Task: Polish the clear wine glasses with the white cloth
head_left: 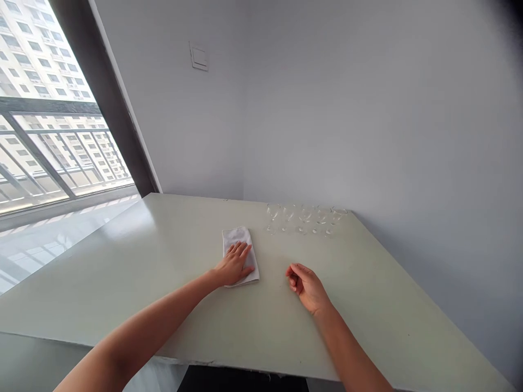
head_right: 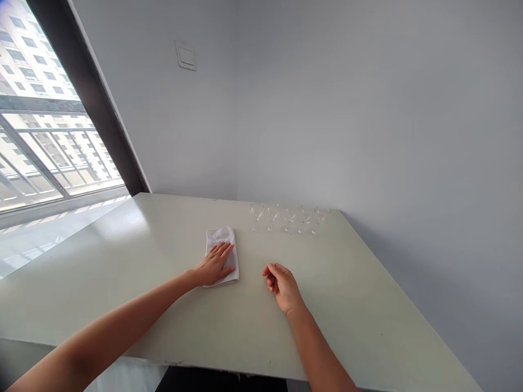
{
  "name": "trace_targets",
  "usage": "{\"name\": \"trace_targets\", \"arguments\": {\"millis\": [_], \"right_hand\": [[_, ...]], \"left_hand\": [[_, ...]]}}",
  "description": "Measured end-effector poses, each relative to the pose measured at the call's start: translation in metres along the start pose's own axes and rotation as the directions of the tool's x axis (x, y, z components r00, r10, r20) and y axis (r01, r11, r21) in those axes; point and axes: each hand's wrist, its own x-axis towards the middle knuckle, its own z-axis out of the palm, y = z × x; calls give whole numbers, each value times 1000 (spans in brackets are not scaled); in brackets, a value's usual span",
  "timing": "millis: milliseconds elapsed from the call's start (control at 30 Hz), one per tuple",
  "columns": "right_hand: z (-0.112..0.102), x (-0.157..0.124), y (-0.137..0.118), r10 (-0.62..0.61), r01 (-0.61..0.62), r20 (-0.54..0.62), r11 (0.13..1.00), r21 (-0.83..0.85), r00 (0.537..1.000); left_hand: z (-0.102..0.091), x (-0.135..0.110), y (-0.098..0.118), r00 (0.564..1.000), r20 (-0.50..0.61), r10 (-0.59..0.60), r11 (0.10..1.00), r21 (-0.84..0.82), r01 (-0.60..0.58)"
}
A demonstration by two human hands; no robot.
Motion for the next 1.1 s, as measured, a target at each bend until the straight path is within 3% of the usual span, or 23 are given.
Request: {"name": "trace_targets", "arguments": {"millis": [133, 300, 400, 500, 633, 800, 933, 1100], "right_hand": [[6, -2, 4, 39, -37, 34, 997, -62, 999], [7, -1, 5, -3, -2, -21, 965, -264, 1000], [3, -1, 6, -14, -2, -45, 939, -344, 999], [-1, 0, 10, -15, -3, -42, 924, -383, 999], [-5, 3, 16, -4, -12, -41, 917, -399, 999], [-8, 5, 18, 6, -21, -38, 915, -403, 999], [-8, 4, 19, -7, -7, -33, 917, -400, 999], [-9, 2, 16, -43, 23, -44, 924, -381, 998]], "left_hand": [[-2, 47, -29, 995, 100, 20, 999, 43, -25], [-8, 93, -71, 987, 131, -98, 989, 120, 83], [-15, 104, -104, 976, 101, -194, 973, 143, 179], [-27, 98, -144, 950, 67, -305, 942, 167, 291], [-49, 64, -198, 887, 5, -463, 869, 201, 452], [-78, -6, -250, 772, -60, -632, 744, 231, 627], [-95, -67, -271, 685, -82, -724, 651, 246, 718], [-108, -135, -279, 591, -92, -801, 554, 258, 791]]}}
